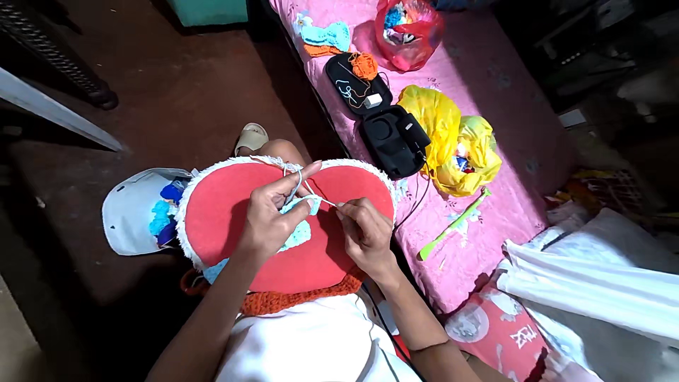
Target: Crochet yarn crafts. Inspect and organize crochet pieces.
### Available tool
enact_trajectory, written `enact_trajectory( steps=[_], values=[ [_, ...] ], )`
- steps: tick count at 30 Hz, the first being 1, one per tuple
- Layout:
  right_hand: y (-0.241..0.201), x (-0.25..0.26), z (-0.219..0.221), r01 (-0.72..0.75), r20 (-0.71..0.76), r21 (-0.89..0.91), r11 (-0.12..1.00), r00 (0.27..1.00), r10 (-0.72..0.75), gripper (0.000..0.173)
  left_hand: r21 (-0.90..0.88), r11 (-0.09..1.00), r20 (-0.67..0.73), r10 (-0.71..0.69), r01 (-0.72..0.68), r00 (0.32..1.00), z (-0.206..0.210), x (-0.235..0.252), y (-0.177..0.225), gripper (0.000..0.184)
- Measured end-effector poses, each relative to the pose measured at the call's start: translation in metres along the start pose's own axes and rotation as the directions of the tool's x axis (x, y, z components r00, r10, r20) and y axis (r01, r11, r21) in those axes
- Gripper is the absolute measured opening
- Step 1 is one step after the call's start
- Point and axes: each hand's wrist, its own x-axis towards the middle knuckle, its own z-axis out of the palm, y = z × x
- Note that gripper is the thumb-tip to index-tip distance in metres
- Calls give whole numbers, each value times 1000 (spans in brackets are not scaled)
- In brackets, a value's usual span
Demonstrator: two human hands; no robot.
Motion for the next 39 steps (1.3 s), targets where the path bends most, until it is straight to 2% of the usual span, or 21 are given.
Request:
enact_trajectory(
  steps=[3, 5, 8, 10, 11, 13, 17, 19, 21, 23, 24, 25, 26, 28, 30, 31, 33, 36, 37, 38, 39],
  values=[
    [0, -1, -3, -88, 49, 154, 984, 995, 81, 9, -58, 998, 42, -33, 35, 999, -3, 1, -2, 55],
    [-4, -1, -6, -255, 104, 343, 904, 967, 233, 8, -118, 991, 61, -58, 65, 996, -4, 1, -4, 56],
    [-13, 4, -13, -553, 301, 621, 556, 822, 483, 12, -237, 964, 85, -98, 116, 992, -3, 0, -7, 58],
    [-13, 7, -14, -647, 435, 693, 320, 728, 530, 15, -202, 975, 66, -75, 87, 995, 0, -1, -8, 57],
    [-13, 9, -14, -668, 470, 698, 260, 700, 538, 17, -154, 986, 48, -55, 61, 997, 2, -2, -8, 57],
    [-14, 11, -12, -681, 471, 679, 276, 692, 547, 25, -71, 997, 20, -24, 25, 1000, 6, -3, -8, 57],
    [-17, 12, -7, -599, 313, 534, 596, 795, 519, 27, 35, 999, -38, 7, -5, 999, 9, -3, -6, 62],
    [-18, 12, -5, -581, 284, 509, 635, 810, 513, 24, 97, 995, -93, 1, 8, 996, 11, -4, -3, 62],
    [-18, 13, -5, -611, 312, 565, 554, 780, 542, 21, 136, 990, -126, -6, 23, 992, 12, -4, -2, 64],
    [-19, 14, -4, -639, 367, 673, 372, 725, 583, 19, 110, 993, -135, -15, 30, 991, 14, -4, -2, 66],
    [-20, 14, -3, -635, 367, 692, 342, 718, 592, 18, 93, 995, -132, -17, 30, 991, 15, -4, -1, 67],
    [-22, 14, -3, -623, 333, 668, 407, 739, 586, 17, 91, 995, -129, -15, 27, 991, 16, -4, -2, 67],
    [-24, 15, -2, -598, 280, 593, 540, 781, 558, 15, 118, 993, -127, -3, 18, 992, 18, -5, -3, 66],
    [-24, 16, -2, -507, 204, 315, 802, 862, 464, 13, 258, 966, -120, 67, -34, 990, 23, -8, -9, 61],
    [-25, 21, -1, -444, 206, 99, 891, 885, 418, 11, 414, 902, -110, 182, -121, 977, 30, -14, -18, 54],
    [-25, 24, -1, -469, 235, 100, 878, 868, 437, 11, 453, 876, -108, 239, -166, 965, 33, -15, -22, 52],
    [-22, 30, -3, -607, 320, 332, 722, 792, 519, 12, 456, 862, -116, 302, -220, 946, 33, -16, -26, 50],
    [-14, 28, 1, -639, 449, 733, 232, 711, 542, 22, 310, 922, -132, 283, -231, 950, 26, -14, -20, 50],
    [-13, 25, 4, -612, 441, 767, 193, 721, 534, 23, 254, 941, -136, 263, -223, 955, 24, -14, -18, 52],
    [-15, 22, 6, -584, 388, 772, 252, 746, 541, 24, 200, 957, -139, 238, -208, 961, 22, -13, -16, 53],
    [-17, 19, 9, -548, 294, 737, 396, 787, 542, 25, 144, 972, -132, 206, -187, 970, 19, -13, -15, 55]
  ],
)
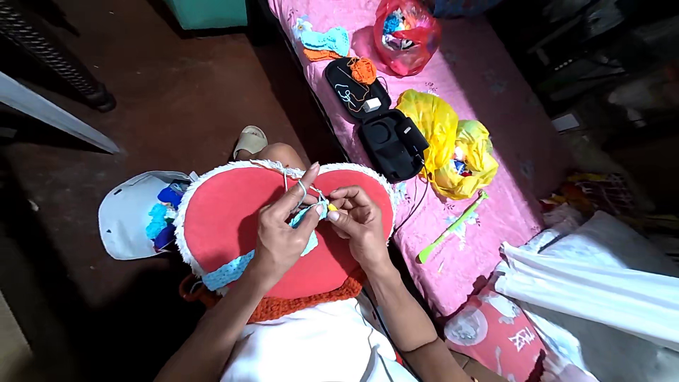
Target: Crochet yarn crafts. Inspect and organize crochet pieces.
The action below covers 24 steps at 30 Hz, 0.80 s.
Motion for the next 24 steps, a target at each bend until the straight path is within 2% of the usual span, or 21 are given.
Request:
enact_trajectory(
  steps=[1, 2, 4, 6, 8, 9, 11, 13, 15, 18, 21, 24],
  values=[
    [3, -3, 1, 121, -25, -187, 975, 991, -128, 24, -42, 999, 17, -30, 30, 999, -3, 1, 1, 56],
    [8, -5, 0, 247, -6, -376, 893, 963, -269, 21, -69, 996, 35, -59, 61, 998, -5, 3, 3, 57],
    [16, -5, -3, 428, 98, -633, 645, 871, -482, 14, -110, 988, 67, -105, 112, 992, -11, 7, 6, 56],
    [19, -3, -6, 505, 198, -737, 450, 797, -570, 11, -178, 975, 94, -115, 131, 989, -18, 12, 5, 52],
    [17, -2, -11, 544, 259, -747, 382, 768, -586, 12, -308, 930, 117, -173, 201, 978, -24, 16, 1, 49],
    [16, -2, -14, 552, 268, -729, 404, 774, -574, 13, -384, 889, 130, -214, 248, 968, -26, 17, -1, 47],
    [12, -4, -18, 508, 232, -628, 589, 845, -482, 11, -470, 827, 147, -272, 309, 951, -29, 18, -3, 45],
    [4, -7, -18, 315, 157, -432, 845, 949, -274, 10, -424, 859, 150, -245, 286, 958, -27, 17, -3, 44],
    [-4, -7, -18, 89, 115, -221, 971, 991, -65, 13, -275, 937, 119, -191, 217, 974, -21, 15, 2, 44],
    [-6, -1, -14, -52, 84, 33, 998, 995, 50, 14, -89, 987, 42, -130, 133, 991, -5, 11, 13, 48],
    [-12, 8, -6, -46, 19, 45, 998, 999, 45, 23, -33, 999, -16, -37, 37, 999, 11, 8, 13, 47],
    [-18, 17, -1, -13, -56, 5, 1000, 998, 14, 29, -139, 985, 24, -96, 98, 995, 12, 11, 15, 46]
  ],
)
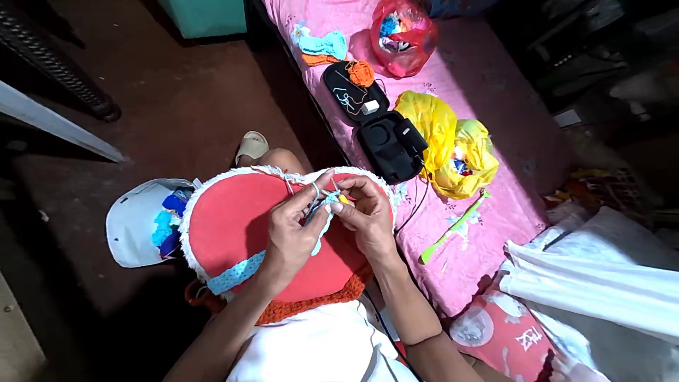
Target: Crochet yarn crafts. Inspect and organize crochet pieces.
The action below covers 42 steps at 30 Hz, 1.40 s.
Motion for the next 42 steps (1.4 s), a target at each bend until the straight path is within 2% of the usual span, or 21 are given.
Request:
enact_trajectory(
  steps=[2, 4, 8, 10, 17, 19, 20, 22, 24, 25, 27, 30, 33, 35, 37, 40, 42],
  values=[
    [-3, 5, -1, 14, -9, -14, 1000, 1000, -14, 31, -137, 984, 70, -102, 111, 992, -11, 6, 3, 36],
    [-5, 9, -4, 15, 0, -20, 1000, 1000, -15, 31, -199, 955, 132, -197, 221, 971, -27, 13, 0, 21],
    [-8, 19, -13, 16, -9, -29, 999, 1000, -16, 28, -112, 911, 250, -362, 398, 898, -64, 29, -4, 28],
    [-8, 24, -19, 1, -17, -43, 999, 1000, -2, 28, -128, 878, 297, -409, 460, 863, -78, 35, -9, 36],
    [1, 29, -31, -10, -14, -111, 994, 1000, 8, 25, -143, 809, 528, -425, 570, 736, -104, 43, -25, 30],
    [1, 29, -34, 20, -4, -146, 989, 1000, -21, 25, -160, 818, 576, -378, 553, 725, -114, 45, -30, 30],
    [0, 29, -35, 34, -11, -163, 986, 999, -36, 26, -158, 842, 567, -351, 516, 745, -118, 46, -32, 30],
    [-1, 29, -38, 59, -31, -195, 979, 997, -66, 27, -100, 920, 453, -296, 378, 841, -124, 48, -32, 28],
    [-3, 30, -40, 63, -69, -246, 967, 994, -82, 28, 85, 976, 256, -215, 200, 942, -124, 52, -27, 17],
    [-6, 32, -42, 55, -83, -281, 958, 993, -82, 29, 190, 975, 201, -157, 118, 967, -124, 55, -24, 13],
    [-16, 37, -47, 22, -92, -354, 935, 994, -59, 35, 337, 939, 145, -118, 63, 982, -129, 57, -16, 28],
    [-26, 44, -59, -21, -95, -427, 904, 995, -22, 39, 415, 894, 81, -222, 170, 972, -144, 44, -5, 37],
    [-21, 46, -68, -115, -142, -390, 914, 988, 64, 30, 487, 841, 139, -338, 233, 931, -163, 13, -2, 36],
    [-14, 44, -69, -180, -167, -349, 920, 978, 128, 26, 504, 810, 197, -445, 299, 874, -167, -7, 0, 35],
    [-10, 40, -67, -196, -181, -337, 921, 973, 142, 23, 587, 759, 235, -493, 282, 837, -161, -19, 1, 36],
    [-10, 38, -60, -184, -176, -353, 918, 976, 128, 23, 726, 634, 182, -551, 267, 814, -143, -23, 9, 35],
    [-11, 40, -57, -185, -174, -372, 909, 976, 128, 23, 736, 646, 211, -505, 205, 837, -149, -28, 3, 35]
  ],
)
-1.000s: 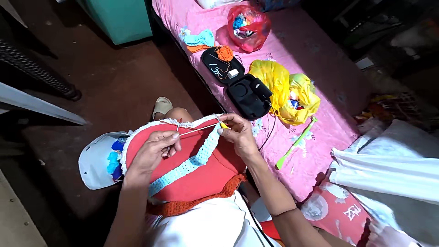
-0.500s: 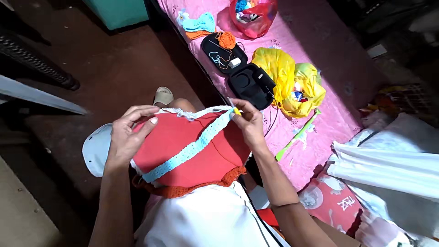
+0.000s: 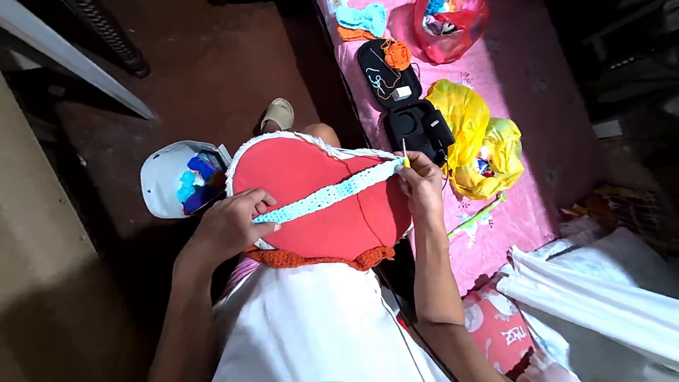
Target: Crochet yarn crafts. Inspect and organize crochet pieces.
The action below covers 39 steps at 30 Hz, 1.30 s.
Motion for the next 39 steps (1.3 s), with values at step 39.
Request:
enact_trajectory(
  steps=[39],
  values=[
    [61, -9, 8, -424, -87, 317, 848, 878, 472, 17, -799, 541, 20, -410, 261, 912, 35, 79, -68, 49]
  ],
)
